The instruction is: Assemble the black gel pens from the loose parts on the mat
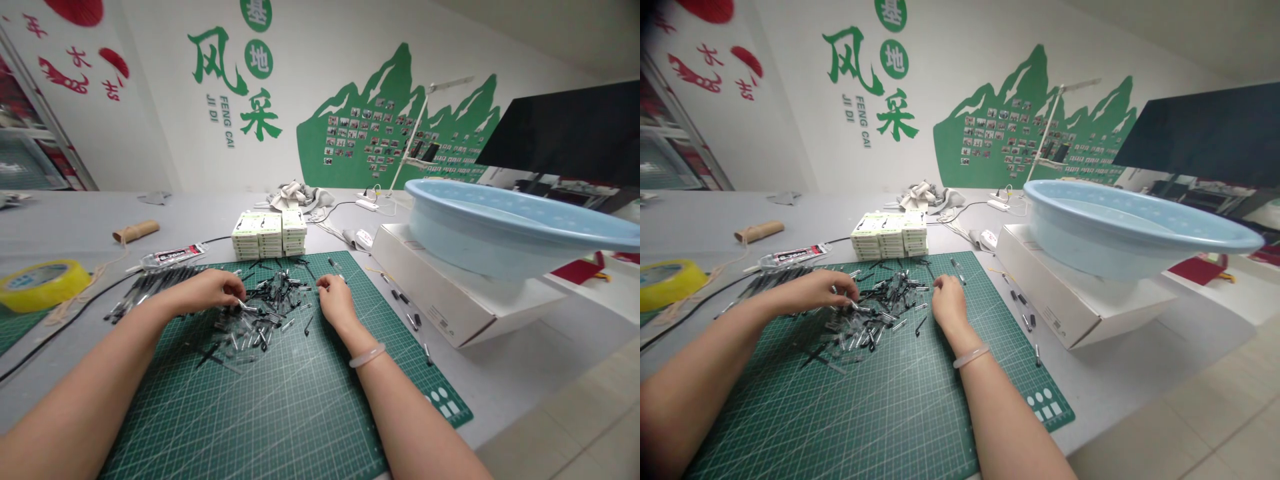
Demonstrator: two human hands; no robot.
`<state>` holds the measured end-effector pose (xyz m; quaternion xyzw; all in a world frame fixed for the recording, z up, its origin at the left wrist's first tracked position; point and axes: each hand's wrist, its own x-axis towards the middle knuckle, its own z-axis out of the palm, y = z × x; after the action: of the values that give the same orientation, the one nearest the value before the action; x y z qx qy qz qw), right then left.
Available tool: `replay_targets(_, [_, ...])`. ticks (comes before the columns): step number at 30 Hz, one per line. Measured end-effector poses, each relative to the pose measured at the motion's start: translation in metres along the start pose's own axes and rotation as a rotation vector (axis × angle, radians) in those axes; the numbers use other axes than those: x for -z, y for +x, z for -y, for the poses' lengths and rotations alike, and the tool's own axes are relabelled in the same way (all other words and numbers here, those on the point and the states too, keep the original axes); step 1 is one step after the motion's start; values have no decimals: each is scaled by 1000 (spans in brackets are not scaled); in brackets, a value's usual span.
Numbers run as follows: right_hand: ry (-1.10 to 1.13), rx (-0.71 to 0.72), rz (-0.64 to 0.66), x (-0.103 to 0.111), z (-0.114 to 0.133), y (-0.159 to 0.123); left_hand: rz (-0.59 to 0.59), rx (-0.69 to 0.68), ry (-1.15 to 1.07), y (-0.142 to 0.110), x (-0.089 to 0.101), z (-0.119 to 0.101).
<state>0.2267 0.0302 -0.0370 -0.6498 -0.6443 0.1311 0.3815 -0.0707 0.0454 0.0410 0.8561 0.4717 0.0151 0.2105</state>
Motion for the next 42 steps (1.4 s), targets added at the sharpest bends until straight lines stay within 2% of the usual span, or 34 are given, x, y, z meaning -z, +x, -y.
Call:
replay_targets(2, [-9,-10,-15,2,-2,2,26,0,-54,-3,3,1])
replay_targets(3, [-11,-15,-21,3,-3,3,-8,17,-55,-4,5,2])
replay_targets(7, [-12,-23,-39,6,-6,5,-291,176,110,-4,11,15])
replay_targets(11, [-26,-29,-50,8,-7,6,-394,242,239,-4,10,31])
replay_targets(16, [-33,-65,-68,12,-15,11,-392,250,202,-1,5,40])
replay_targets(22, [-90,-163,-148,30,-30,22,-359,236,197,2,5,34])
replay_targets(24, [-163,-147,-151,33,-33,24,-346,240,195,2,6,31])
replay_targets(26, [-255,-78,-117,33,-35,23,-343,239,194,1,6,29])
replay_targets(28, [-335,1,-31,28,-35,21,-348,235,193,1,7,27])
replay_targets(30, [-392,44,70,23,-34,17,-351,230,183,1,6,26])
replay_targets(32, [-427,67,115,19,-32,15,-352,228,169,2,5,26])
replay_targets(38, [-543,40,35,25,-20,10,-328,182,147,9,-2,15])
replay_targets(42, [-601,-10,41,30,-12,7,-298,131,130,13,-7,3])
